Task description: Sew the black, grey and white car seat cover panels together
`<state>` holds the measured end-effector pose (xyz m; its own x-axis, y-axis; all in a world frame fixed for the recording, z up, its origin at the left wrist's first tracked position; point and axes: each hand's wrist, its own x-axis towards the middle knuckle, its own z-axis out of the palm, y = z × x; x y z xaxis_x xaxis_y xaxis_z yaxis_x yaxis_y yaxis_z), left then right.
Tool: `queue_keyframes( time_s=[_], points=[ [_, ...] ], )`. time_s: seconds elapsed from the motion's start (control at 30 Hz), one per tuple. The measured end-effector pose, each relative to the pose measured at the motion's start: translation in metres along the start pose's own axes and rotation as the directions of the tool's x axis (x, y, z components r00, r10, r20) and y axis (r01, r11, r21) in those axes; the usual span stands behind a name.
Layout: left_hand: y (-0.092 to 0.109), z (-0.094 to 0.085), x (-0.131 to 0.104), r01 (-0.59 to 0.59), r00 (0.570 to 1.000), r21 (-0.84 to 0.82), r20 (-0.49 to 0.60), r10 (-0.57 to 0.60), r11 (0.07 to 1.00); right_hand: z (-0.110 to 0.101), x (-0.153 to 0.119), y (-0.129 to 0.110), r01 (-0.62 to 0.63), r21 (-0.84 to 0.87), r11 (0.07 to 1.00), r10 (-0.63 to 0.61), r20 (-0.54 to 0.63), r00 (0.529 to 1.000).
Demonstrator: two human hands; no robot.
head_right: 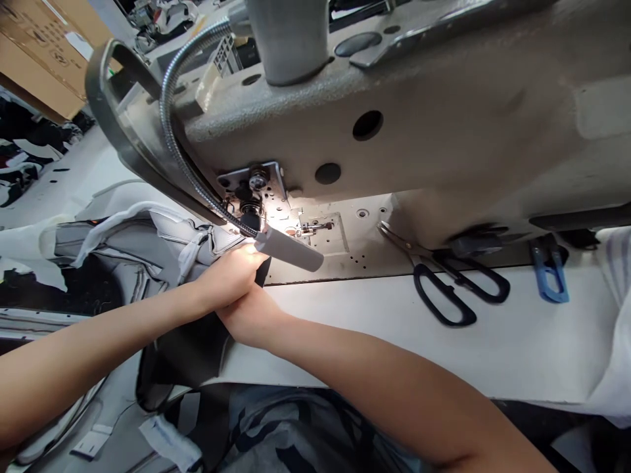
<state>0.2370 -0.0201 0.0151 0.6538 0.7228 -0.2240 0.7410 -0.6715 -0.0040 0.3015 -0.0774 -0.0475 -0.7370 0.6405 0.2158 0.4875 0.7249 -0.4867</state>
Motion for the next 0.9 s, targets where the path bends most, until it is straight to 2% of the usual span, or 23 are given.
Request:
queue_keyframes(
  time_s=[0.1,0.27,0.43,0.53,0.6,0.63,0.67,0.73,0.8,0.83,0.9],
  points=[
    [-0.004,0.008,0.003,-0.04,0.995,-0.052,-0.098,0.034,0.998,-0.003,-0.002,0.004,0.053,-0.015,0.998,-0.053,0.022,0.998],
    [-0.008,0.016,0.008,0.012,0.998,0.002,-0.057,-0.011,1.0,-0.002,-0.004,0.007,0.106,-0.098,0.99,-0.101,0.057,0.993],
    [-0.006,0.018,0.01,-0.018,0.995,0.087,-0.099,0.027,0.996,-0.003,-0.005,0.005,0.09,-0.064,0.994,-0.089,0.021,0.996],
    [-0.013,0.015,-0.009,-0.111,0.98,0.191,-0.144,0.14,0.975,-0.006,-0.007,0.005,0.097,-0.058,0.994,-0.096,0.019,0.995],
    [-0.025,0.013,-0.037,-0.181,0.946,0.281,-0.213,0.246,0.942,-0.008,-0.009,0.004,0.122,-0.067,0.99,-0.123,-0.009,0.992],
    [-0.033,0.014,-0.055,-0.175,0.929,0.333,-0.256,0.267,0.927,-0.01,-0.01,0.004,0.134,-0.074,0.988,-0.136,-0.029,0.99],
    [-0.042,0.015,-0.073,-0.118,0.923,0.371,-0.301,0.239,0.921,-0.011,-0.011,0.004,0.14,-0.08,0.987,-0.144,-0.044,0.989],
    [-0.062,0.019,-0.106,0.116,0.934,0.381,-0.357,0.03,0.917,-0.014,-0.012,0.005,0.141,-0.075,0.987,-0.145,-0.049,0.988],
    [-0.081,0.023,-0.125,0.297,0.93,0.347,-0.315,-0.188,0.889,-0.015,-0.013,0.005,0.138,-0.054,0.989,-0.14,-0.033,0.99],
    [-0.09,0.024,-0.128,0.336,0.928,0.333,-0.275,-0.25,0.881,-0.014,-0.013,0.005,0.134,-0.045,0.99,-0.136,-0.026,0.99],
    [-0.102,0.024,-0.123,0.32,0.941,0.313,-0.215,-0.262,0.894,-0.013,-0.013,0.004,0.122,-0.039,0.992,-0.123,-0.017,0.992]
  ],
)
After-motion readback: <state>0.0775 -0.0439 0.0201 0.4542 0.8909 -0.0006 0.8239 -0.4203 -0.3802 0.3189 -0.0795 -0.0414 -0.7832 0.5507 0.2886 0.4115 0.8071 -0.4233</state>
